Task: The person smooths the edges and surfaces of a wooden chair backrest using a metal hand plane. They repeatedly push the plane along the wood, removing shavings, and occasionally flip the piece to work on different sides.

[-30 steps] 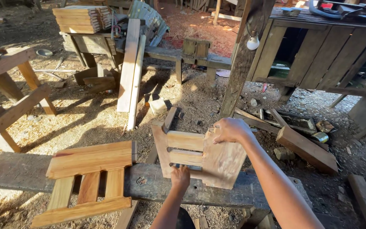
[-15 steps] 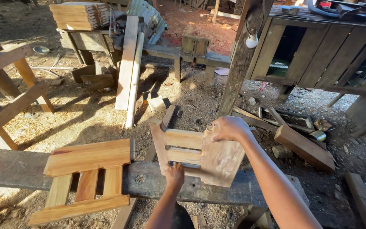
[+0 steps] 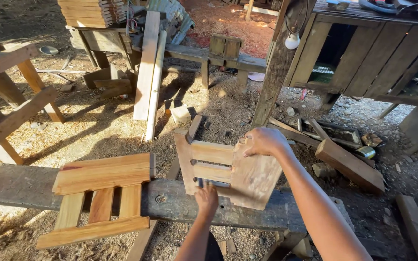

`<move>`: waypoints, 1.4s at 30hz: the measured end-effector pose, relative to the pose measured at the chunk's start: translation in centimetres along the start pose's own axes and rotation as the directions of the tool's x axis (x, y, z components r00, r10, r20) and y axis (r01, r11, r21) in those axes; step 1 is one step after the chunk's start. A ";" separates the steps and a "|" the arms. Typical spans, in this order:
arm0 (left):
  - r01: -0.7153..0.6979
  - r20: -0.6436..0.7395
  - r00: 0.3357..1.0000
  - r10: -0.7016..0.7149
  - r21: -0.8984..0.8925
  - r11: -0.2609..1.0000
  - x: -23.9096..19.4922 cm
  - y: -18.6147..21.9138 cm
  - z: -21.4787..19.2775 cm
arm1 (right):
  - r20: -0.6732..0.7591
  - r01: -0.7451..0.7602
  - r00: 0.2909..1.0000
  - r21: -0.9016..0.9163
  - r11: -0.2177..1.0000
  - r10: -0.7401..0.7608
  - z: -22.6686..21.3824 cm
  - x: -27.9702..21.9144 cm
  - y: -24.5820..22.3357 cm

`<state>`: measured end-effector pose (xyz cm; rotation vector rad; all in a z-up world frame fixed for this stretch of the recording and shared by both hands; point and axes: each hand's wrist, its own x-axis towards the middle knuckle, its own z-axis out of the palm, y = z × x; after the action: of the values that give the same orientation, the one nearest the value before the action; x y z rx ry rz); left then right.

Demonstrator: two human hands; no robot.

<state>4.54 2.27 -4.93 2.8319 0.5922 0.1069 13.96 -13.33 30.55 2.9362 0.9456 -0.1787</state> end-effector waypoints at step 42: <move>-0.288 0.092 0.957 0.276 0.177 0.941 1.3 1.5 3.3 | -0.013 0.022 1.000 -0.016 1.000 -0.022 0.0 -0.3 -0.2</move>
<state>6.75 0.75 -7.76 3.0748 0.1856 0.0082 13.56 -13.36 30.61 2.9172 0.9763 -0.1521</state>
